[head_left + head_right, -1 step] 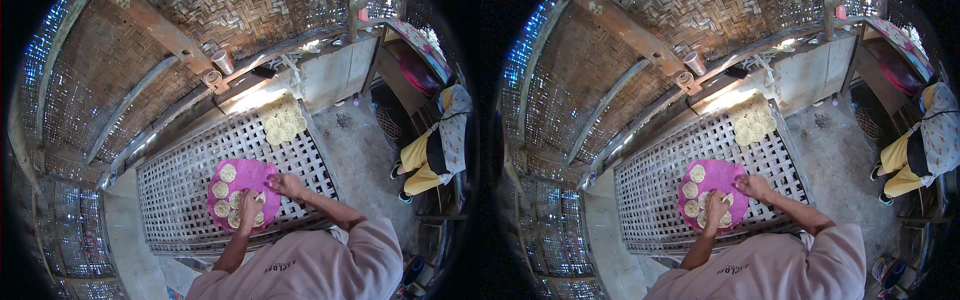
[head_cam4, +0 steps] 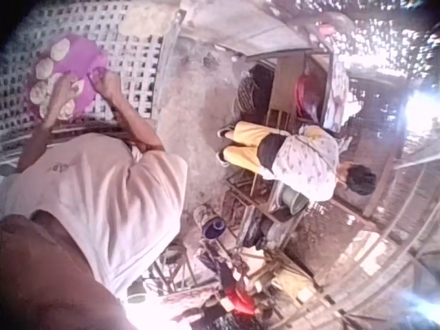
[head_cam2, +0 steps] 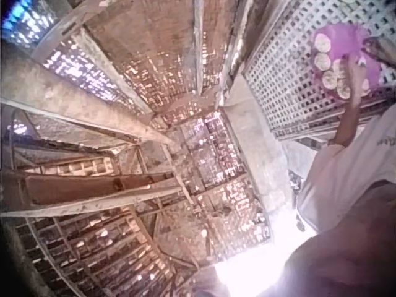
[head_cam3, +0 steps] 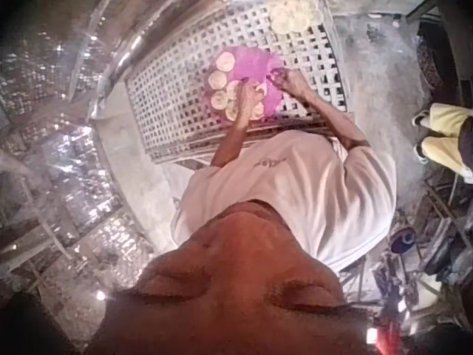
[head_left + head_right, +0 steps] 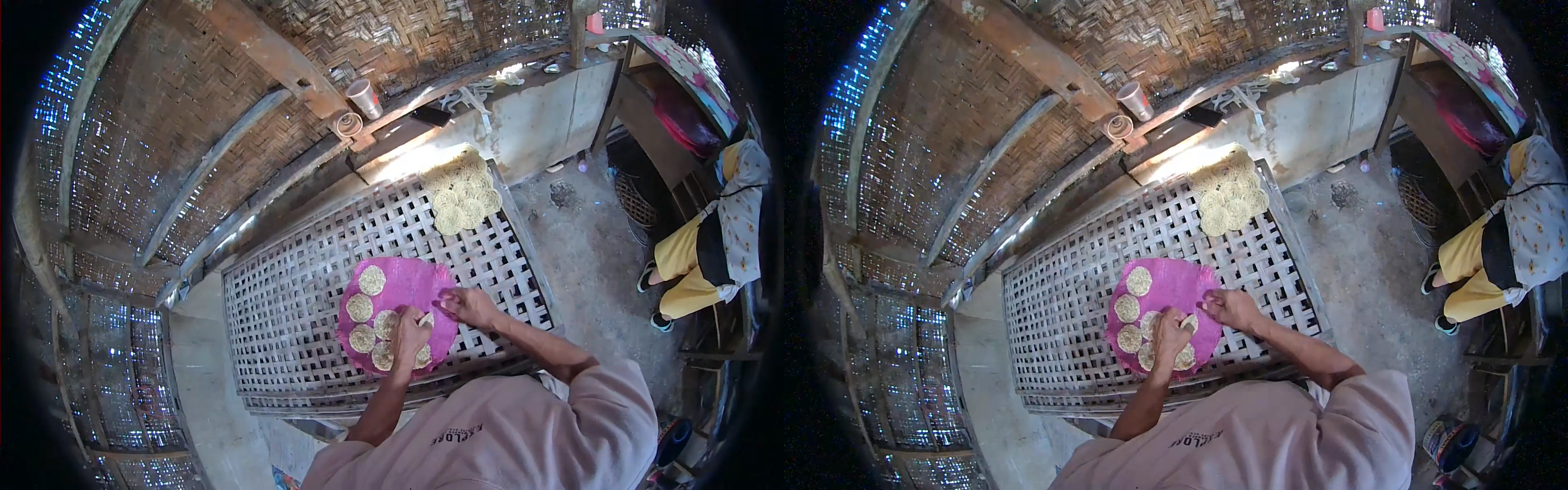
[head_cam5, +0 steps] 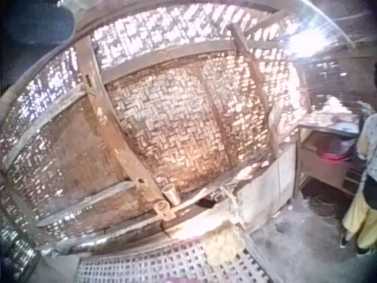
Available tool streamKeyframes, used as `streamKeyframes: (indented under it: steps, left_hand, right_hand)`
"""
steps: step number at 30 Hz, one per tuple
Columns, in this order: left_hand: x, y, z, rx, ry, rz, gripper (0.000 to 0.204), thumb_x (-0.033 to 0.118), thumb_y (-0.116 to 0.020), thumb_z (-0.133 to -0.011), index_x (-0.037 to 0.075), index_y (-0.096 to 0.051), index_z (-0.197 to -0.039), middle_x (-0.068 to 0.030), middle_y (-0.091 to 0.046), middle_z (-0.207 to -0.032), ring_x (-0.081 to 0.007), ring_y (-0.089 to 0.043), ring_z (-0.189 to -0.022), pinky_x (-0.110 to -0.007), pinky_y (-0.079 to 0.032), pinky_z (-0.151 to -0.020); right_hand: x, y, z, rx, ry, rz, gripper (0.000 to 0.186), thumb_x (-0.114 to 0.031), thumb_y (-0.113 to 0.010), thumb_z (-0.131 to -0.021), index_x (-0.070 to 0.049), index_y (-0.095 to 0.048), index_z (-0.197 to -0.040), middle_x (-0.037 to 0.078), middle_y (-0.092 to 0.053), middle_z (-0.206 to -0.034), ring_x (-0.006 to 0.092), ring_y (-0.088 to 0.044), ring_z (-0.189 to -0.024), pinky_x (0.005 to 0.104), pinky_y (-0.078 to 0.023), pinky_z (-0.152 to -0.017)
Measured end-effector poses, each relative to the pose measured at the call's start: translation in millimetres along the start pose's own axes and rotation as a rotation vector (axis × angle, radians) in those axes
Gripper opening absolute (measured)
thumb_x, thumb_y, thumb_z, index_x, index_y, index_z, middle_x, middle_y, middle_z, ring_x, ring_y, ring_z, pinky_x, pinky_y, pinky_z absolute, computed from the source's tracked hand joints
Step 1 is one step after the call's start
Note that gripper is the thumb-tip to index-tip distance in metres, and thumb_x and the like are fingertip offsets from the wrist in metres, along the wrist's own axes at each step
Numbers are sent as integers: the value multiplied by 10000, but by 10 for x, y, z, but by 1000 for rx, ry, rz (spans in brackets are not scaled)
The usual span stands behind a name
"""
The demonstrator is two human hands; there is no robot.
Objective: The person picks up spiral-shaped dough pieces from a pink tray by hand and arranges them onto a metal wire rack; the person then moves the empty tray and picks up another tray to continue the action.
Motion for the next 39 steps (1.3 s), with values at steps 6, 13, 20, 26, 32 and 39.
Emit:
streamKeyframes:
  steps: [6, 13, 20, 26, 32, 39]
  left_hand:
    - [442, -318, 49, -111, 177, 420, 191, 50, -695, -793, -3, -641, -968, -121, -690, -885, -235, -670, -805, -319, -536, -687]
    - [472, 1, -239, 200, -150, 235, 454, 197, -793, -740, 36, -659, -1143, -147, -635, -1167, -304, -596, -1115, -398, -468, -966]
    - [-971, 488, -634, 426, 351, -354, 514, 371, -757, -752, 13, -671, -1110, -170, -603, -1166, -331, -555, -1092, -450, -412, -999]
    - [-1008, 537, -708, 407, 320, -406, 428, 305, -782, -713, 36, -689, -1032, -163, -623, -1099, -343, -540, -1104, -466, -377, -1008]
    - [-1324, 546, -822, 374, 514, -35, 508, 128, -807, -567, 34, -642, -1038, -164, -652, -963, -338, -610, -981, -452, -465, -879]
    - [-1273, 407, -1143, 631, 361, 233, 484, 10, -628, -595, 42, -560, -1072, -129, -608, -911, -314, -603, -820, -414, -486, -783]
  right_hand:
    - [258, -206, 340, -154, -666, -914, 477, -430, -538, -968, 28, -670, -990, 53, -665, -799, 125, -621, -647, 260, -509, -569]
    - [788, 570, 4, 243, -555, -643, 336, -148, -578, -852, 19, -632, -1138, 141, -690, -965, 232, -670, -826, 350, -529, -733]
    - [652, 1263, -517, 387, -271, 41, 370, -124, -602, -783, -26, -637, -1137, 216, -665, -1064, 404, -628, -993, 473, -493, -865]
    - [850, 1431, -802, 457, -133, 419, 296, -107, -599, -772, -28, -638, -1054, 197, -648, -1031, 384, -607, -971, 480, -486, -845]
    - [829, 1421, -561, 557, -205, 435, 295, -117, -607, -805, -33, -629, -1087, 187, -613, -1072, 375, -590, -989, 462, -484, -850]
    - [456, 1087, -195, 616, -114, 262, 272, -164, -590, -875, -46, -632, -1117, 177, -616, -1055, 376, -586, -992, 454, -476, -873]
Point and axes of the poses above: each hand's wrist, its own z-axis away from the middle knuckle, its own y-axis out of the back of the hand, x = y × z, the point moved 7 cm from there along -z, towards the middle knuckle
